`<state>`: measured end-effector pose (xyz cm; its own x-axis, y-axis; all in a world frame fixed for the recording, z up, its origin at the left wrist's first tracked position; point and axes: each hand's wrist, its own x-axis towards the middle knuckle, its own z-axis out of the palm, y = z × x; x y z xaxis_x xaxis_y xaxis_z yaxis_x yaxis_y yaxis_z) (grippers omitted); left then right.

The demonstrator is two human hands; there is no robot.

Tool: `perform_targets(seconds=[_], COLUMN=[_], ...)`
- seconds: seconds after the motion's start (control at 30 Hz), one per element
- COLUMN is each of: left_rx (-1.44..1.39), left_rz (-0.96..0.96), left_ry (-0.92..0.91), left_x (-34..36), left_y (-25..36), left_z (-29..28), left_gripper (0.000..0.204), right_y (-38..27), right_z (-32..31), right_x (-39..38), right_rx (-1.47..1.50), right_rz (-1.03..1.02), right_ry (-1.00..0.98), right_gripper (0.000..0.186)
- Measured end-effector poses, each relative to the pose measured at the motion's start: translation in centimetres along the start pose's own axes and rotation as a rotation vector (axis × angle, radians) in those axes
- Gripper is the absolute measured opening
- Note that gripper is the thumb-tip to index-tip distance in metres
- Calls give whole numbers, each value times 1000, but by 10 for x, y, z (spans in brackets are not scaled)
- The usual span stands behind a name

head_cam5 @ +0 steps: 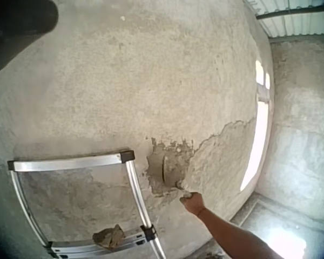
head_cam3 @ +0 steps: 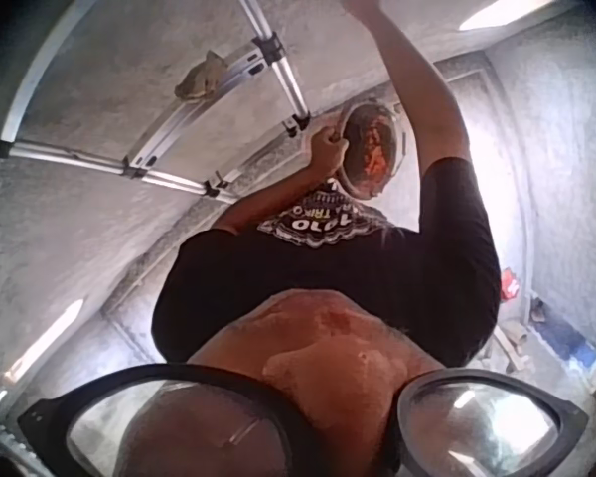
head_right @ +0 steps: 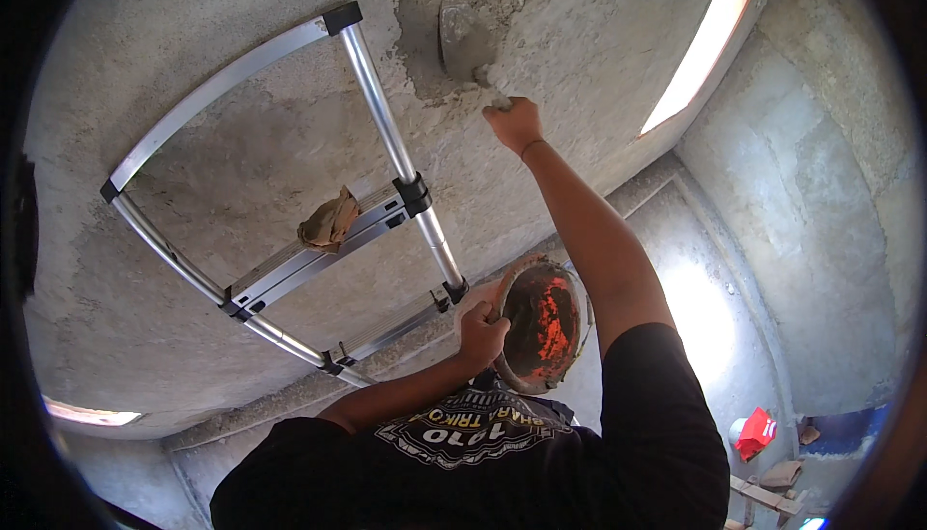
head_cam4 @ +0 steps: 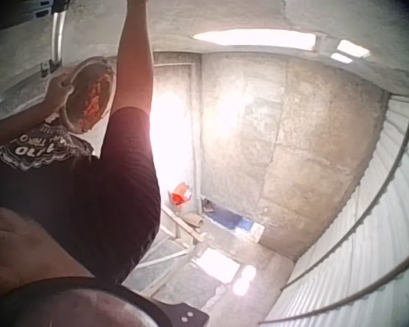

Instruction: The person applies mortar to a wall using a trowel while holding a bucket, then climbs down a ladder and picks up a water bottle.

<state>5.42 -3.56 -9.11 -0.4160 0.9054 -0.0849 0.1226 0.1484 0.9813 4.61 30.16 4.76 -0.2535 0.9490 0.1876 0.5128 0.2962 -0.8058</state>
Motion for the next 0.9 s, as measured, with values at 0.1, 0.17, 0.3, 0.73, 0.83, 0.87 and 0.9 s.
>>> perform_targets(seconds=[0.1, 0.17, 0.3, 0.73, 0.83, 0.87, 0.9], left_rx=[-87, -109, -12, -70, -98, -116, -117], left_rz=[-4, -30, -12, -13, -33, -59, -63], left_ry=[23, 35, 29, 49, 36, 17, 15], left_x=[-2, -2, 1, -4, -2, -2, -2], left_y=[4, -3, -4, 2, 4, 6, 3], left_z=[1, 0, -3, -4, 1, 2, 2], left_gripper=[24, 23, 19, 22, 22, 22, 22], right_y=[0, 4, 20, 14, 27, 39, 44], right_z=[18, 20, 5, 12, -14, -27, -36], right_x=[-8, -25, -26, -22, -32, -34, -39], right_rx=[-223, -332, -544, -542, -793, -831, -832], right_rz=[-57, -70, -228, -59, -175, -232, -229], right_ry=[-44, -72, -141, -251, -276, -232, -235], right_gripper=[37, 37, 33, 39, 38, 35, 35])
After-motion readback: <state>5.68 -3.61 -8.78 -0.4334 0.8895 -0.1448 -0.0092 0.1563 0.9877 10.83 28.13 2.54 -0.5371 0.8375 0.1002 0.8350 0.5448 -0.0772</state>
